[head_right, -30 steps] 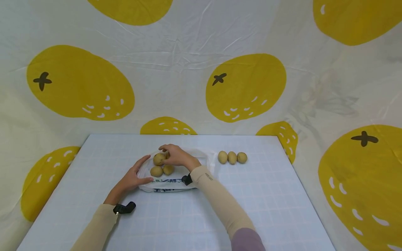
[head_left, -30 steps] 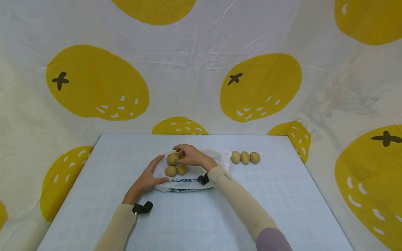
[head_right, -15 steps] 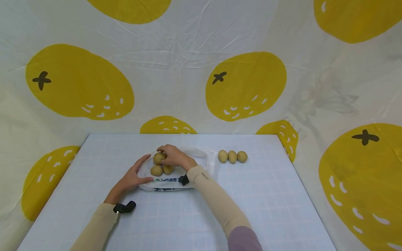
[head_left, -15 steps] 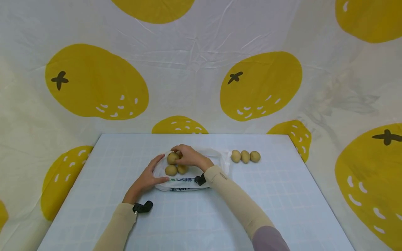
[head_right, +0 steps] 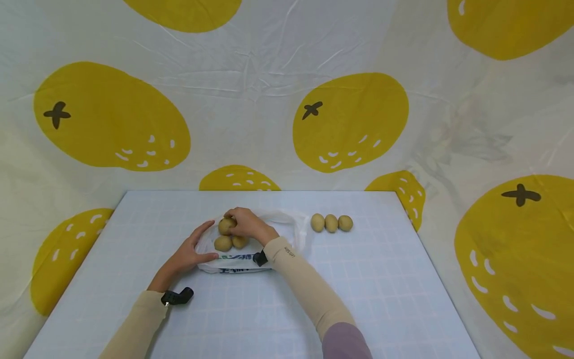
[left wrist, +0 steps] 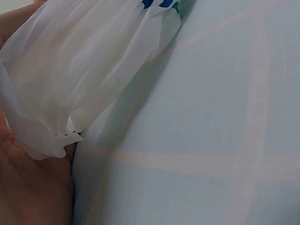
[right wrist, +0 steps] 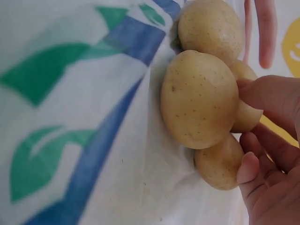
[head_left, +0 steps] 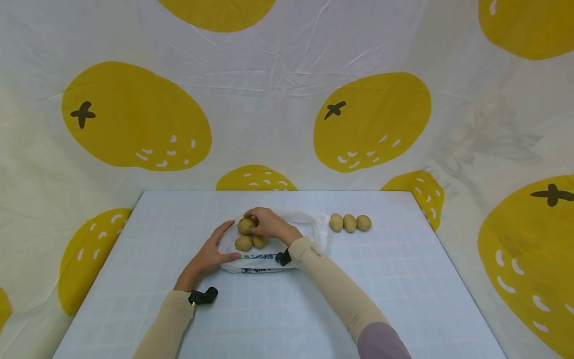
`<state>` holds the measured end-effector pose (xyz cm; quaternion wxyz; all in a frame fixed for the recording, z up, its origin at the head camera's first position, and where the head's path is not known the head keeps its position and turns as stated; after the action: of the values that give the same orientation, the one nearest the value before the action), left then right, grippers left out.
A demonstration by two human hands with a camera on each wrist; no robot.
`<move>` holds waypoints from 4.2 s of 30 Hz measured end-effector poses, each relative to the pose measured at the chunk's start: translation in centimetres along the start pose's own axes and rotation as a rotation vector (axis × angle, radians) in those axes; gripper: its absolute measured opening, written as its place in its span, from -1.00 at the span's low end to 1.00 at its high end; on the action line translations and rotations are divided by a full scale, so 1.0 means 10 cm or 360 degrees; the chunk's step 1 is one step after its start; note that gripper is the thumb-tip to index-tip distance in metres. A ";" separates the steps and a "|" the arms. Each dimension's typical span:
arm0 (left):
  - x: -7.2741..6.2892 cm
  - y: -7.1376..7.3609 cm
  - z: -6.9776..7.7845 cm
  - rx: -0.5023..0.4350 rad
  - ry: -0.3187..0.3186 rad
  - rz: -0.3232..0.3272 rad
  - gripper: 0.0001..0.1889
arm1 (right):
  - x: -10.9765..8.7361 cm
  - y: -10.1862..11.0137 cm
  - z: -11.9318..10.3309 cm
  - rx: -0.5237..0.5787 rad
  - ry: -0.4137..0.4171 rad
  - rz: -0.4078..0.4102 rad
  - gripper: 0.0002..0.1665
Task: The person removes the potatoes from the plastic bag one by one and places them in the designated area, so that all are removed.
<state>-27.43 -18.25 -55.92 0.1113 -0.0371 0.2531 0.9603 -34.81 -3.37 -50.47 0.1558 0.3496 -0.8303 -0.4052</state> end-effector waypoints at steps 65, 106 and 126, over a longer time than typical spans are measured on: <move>0.01 0.01 -0.03 0.0059 0.0029 0.0020 0.14 | -0.62 0.53 0.06 0.0453 -0.0029 0.0563 -0.49; -0.01 0.00 -0.02 0.0063 0.0042 0.0022 0.08 | -2.13 1.25 0.27 0.0662 -0.0048 0.1438 -0.51; 0.00 -0.01 -0.03 0.0094 0.0061 0.0022 0.09 | -2.69 1.40 0.75 0.0485 -0.0273 0.1677 -0.51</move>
<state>-27.35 -18.30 -56.24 0.1009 -0.0503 0.2837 0.9523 -26.22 25.85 -43.59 0.2169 -0.1288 -0.9518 -0.1747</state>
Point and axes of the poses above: each hand's wrist, its own x-axis towards the middle knuckle, its own y-axis out of the back of the hand, z = x × y, the point moved 8 cm from there along x, towards the middle knuckle, and after that the axes turned 3 degrees about y, right-handed, at the moved point
